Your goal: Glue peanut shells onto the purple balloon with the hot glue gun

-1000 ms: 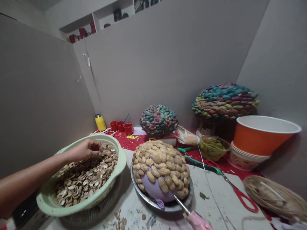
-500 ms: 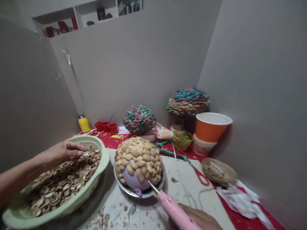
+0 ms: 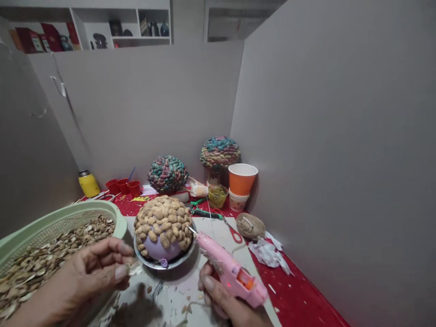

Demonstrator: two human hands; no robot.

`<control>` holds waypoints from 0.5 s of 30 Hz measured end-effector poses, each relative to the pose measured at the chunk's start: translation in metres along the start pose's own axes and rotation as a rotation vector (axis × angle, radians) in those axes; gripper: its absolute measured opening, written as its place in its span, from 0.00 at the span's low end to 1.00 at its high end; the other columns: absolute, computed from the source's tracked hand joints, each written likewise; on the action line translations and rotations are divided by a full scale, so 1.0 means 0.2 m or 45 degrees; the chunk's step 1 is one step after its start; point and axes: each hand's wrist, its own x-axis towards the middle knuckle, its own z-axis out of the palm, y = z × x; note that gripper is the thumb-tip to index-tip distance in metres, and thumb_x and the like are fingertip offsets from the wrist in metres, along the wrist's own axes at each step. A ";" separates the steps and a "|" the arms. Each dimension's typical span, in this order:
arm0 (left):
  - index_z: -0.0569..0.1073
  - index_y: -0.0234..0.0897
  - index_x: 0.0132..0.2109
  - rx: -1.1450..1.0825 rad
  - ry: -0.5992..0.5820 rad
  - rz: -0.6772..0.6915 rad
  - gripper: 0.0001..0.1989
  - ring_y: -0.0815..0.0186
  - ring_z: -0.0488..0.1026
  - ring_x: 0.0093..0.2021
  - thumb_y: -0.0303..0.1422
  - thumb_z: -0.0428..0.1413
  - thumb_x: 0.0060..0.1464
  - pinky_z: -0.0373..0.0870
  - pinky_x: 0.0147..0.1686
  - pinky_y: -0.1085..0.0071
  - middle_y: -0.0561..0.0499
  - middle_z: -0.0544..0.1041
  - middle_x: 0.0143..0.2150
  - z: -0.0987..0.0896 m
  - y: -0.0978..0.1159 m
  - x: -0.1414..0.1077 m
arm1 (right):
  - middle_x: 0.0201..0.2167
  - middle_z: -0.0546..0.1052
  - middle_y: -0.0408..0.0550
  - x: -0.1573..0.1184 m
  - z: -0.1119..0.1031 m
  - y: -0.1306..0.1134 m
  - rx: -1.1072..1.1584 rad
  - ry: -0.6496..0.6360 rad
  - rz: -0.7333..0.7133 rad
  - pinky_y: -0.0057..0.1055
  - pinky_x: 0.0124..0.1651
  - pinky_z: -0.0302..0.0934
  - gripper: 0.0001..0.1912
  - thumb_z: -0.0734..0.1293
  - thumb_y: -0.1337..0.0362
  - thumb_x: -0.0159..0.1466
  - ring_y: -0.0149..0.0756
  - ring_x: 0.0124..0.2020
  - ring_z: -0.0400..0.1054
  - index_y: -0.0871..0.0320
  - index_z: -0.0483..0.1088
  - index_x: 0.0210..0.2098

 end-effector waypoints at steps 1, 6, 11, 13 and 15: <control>0.79 0.40 0.32 -0.050 -0.013 -0.015 0.16 0.69 0.70 0.27 0.35 0.73 0.32 0.68 0.28 0.75 0.51 0.76 0.28 0.03 -0.03 0.00 | 0.26 0.67 0.44 0.00 0.00 0.00 -0.015 -0.035 0.004 0.21 0.25 0.52 0.25 0.73 0.42 0.59 0.28 0.24 0.56 0.60 0.70 0.34; 0.78 0.39 0.34 -0.213 -0.097 -0.150 0.19 0.69 0.72 0.29 0.34 0.73 0.31 0.70 0.32 0.74 0.51 0.77 0.30 0.13 -0.18 0.05 | 0.24 0.68 0.43 0.00 0.02 -0.01 -0.019 -0.109 0.061 0.20 0.24 0.49 0.31 0.73 0.39 0.56 0.27 0.23 0.57 0.61 0.70 0.40; 0.78 0.38 0.33 -0.272 -0.137 -0.284 0.21 0.67 0.74 0.29 0.31 0.74 0.28 0.71 0.34 0.71 0.52 0.75 0.28 0.23 -0.32 0.11 | 0.23 0.69 0.42 0.00 0.06 -0.07 -0.056 -0.223 -0.035 0.23 0.27 0.56 0.27 0.74 0.43 0.56 0.28 0.23 0.60 0.63 0.73 0.37; 0.78 0.38 0.34 -0.274 -0.162 -0.297 0.21 0.66 0.75 0.30 0.31 0.74 0.29 0.72 0.35 0.71 0.51 0.76 0.29 0.26 -0.34 0.13 | 0.24 0.70 0.43 0.00 0.07 -0.08 -0.035 -0.245 -0.072 0.25 0.31 0.60 0.24 0.74 0.45 0.56 0.30 0.25 0.63 0.63 0.73 0.35; 0.77 0.38 0.34 -0.264 -0.175 -0.298 0.21 0.66 0.75 0.30 0.32 0.74 0.30 0.72 0.35 0.70 0.50 0.77 0.31 0.27 -0.35 0.14 | 0.27 0.71 0.45 0.01 0.08 -0.08 -0.011 -0.249 -0.072 0.27 0.34 0.62 0.23 0.74 0.47 0.56 0.32 0.28 0.65 0.62 0.72 0.35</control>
